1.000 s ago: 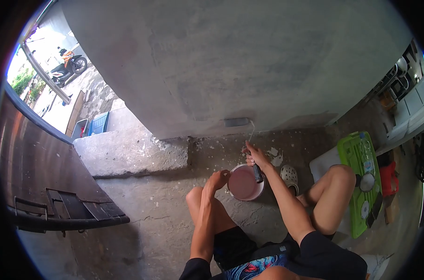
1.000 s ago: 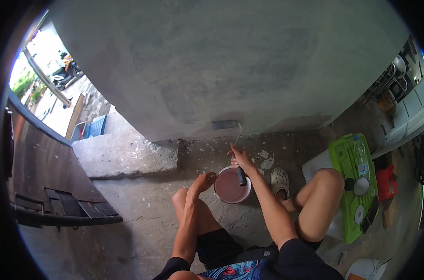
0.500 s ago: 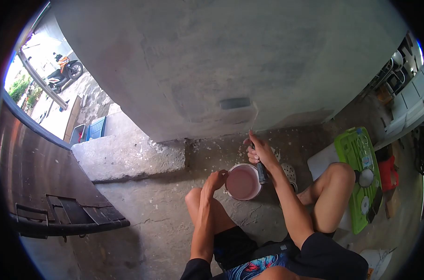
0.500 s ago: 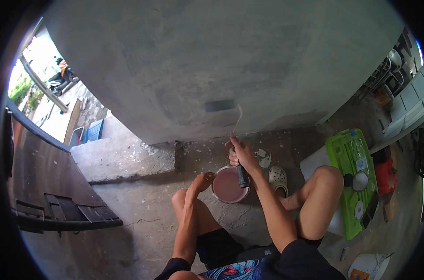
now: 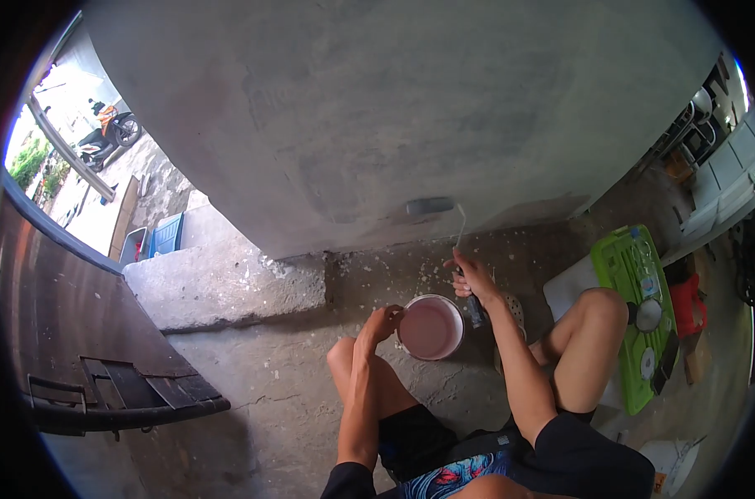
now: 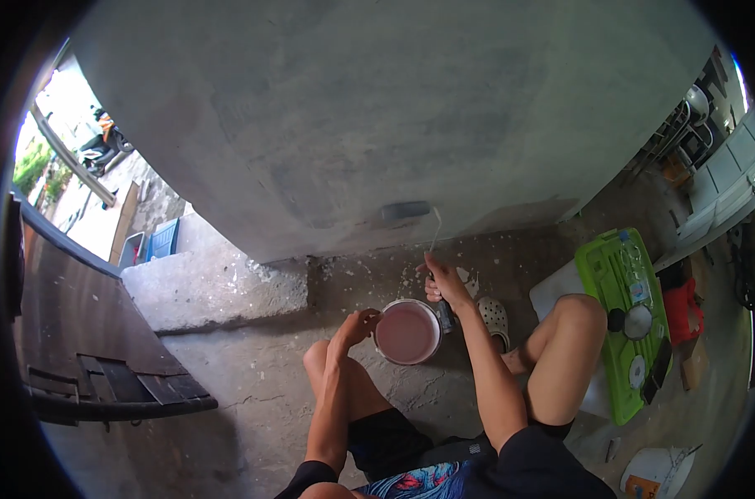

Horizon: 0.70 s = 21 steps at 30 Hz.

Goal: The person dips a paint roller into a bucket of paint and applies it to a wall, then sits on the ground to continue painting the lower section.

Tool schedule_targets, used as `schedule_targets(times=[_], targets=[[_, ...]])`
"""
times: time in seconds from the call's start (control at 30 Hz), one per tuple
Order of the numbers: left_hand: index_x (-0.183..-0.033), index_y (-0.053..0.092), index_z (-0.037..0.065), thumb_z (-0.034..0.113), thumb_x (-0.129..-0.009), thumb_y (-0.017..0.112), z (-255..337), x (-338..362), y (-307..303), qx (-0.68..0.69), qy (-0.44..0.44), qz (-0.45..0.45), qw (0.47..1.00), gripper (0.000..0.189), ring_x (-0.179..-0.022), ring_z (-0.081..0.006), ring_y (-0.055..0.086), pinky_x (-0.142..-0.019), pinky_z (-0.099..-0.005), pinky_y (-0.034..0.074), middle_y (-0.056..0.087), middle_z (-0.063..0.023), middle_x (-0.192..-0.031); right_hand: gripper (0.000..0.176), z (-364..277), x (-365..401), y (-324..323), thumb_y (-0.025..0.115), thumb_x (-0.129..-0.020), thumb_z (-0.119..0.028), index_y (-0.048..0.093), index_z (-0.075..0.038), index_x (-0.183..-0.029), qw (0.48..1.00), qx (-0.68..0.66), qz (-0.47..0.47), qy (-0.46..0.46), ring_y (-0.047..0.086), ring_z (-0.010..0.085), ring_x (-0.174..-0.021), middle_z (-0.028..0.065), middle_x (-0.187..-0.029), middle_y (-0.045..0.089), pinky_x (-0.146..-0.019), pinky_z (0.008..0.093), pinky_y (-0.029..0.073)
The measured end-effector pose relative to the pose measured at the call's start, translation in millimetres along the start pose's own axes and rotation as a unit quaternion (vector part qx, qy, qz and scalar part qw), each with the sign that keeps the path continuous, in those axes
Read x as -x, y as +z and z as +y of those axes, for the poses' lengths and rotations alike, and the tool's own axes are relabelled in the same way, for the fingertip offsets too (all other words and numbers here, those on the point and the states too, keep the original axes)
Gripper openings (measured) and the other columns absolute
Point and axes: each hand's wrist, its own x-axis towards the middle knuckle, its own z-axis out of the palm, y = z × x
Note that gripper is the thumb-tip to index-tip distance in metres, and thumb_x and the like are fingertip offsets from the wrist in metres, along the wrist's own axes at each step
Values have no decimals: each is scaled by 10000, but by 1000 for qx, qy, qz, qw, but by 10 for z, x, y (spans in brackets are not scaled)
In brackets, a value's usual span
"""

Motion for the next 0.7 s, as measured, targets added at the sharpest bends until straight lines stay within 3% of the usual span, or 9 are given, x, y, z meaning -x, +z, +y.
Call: schedule_targets(times=[0.13,0.2,0.23,0.4,0.53,0.6,0.63,0.7], targets=[[-1187,650,117,330,-927,557,1,-19,3,-5,-5,-7,1000,349,-909,-322,683,-763,-397,523,693,-200,-983,545,253,-409,-182,610,-884,-563,566,-23,-944,998,1,0,58,290,33,-433,-69,-548,304,-389,205,257],[-1195,637,62,273,-952,552,-1,11,26,-4,25,12,1000,332,-632,-174,635,-607,-333,496,698,-115,-797,548,392,-620,-279,619,-882,-554,564,-12,-944,994,-40,-18,104,293,33,-444,-70,-554,303,-401,206,274],[-1195,637,62,273,-952,552,-15,20,36,-7,23,9,1000,332,-632,-174,635,-607,-333,496,698,-115,-797,548,474,-714,-313,619,-882,-554,564,-12,-944,993,-44,-17,105,293,33,-444,-70,-554,303,-401,206,274],[-1193,640,83,273,-952,553,-92,-38,69,-16,39,26,999,319,-638,-181,641,-606,-336,499,697,-114,-793,554,498,-868,-240,647,-874,-525,558,14,-971,987,-103,15,120,302,32,-424,-65,-530,303,-389,191,274],[-1195,640,88,275,-951,552,-64,-29,54,-34,47,25,998,319,-644,-184,646,-611,-339,502,696,-119,-796,553,199,-446,-71,639,-874,-537,565,3,-968,994,-70,18,79,304,28,-423,-67,-528,306,-387,192,267],[-1189,639,120,313,-931,546,-23,-9,40,-20,5,8,1000,336,-919,-348,675,-798,-418,514,697,-196,-958,557,29,-229,8,633,-872,-550,571,-5,-967,998,-44,-2,46,299,25,-421,-72,-526,300,-385,196,264],[-1189,639,120,313,-931,546,-17,-9,35,-19,5,7,1000,336,-919,-348,675,-798,-418,514,697,-196,-958,557,9,-219,44,633,-872,-550,571,-5,-967,998,-45,0,46,299,25,-421,-72,-526,300,-385,196,264],[-1201,634,80,280,-952,548,-66,-26,47,-21,47,21,998,331,-657,-185,653,-621,-346,506,701,-130,-823,555,22,-239,64,624,-874,-558,576,-13,-964,998,-40,13,45,292,24,-418,-76,-525,296,-384,199,263]])
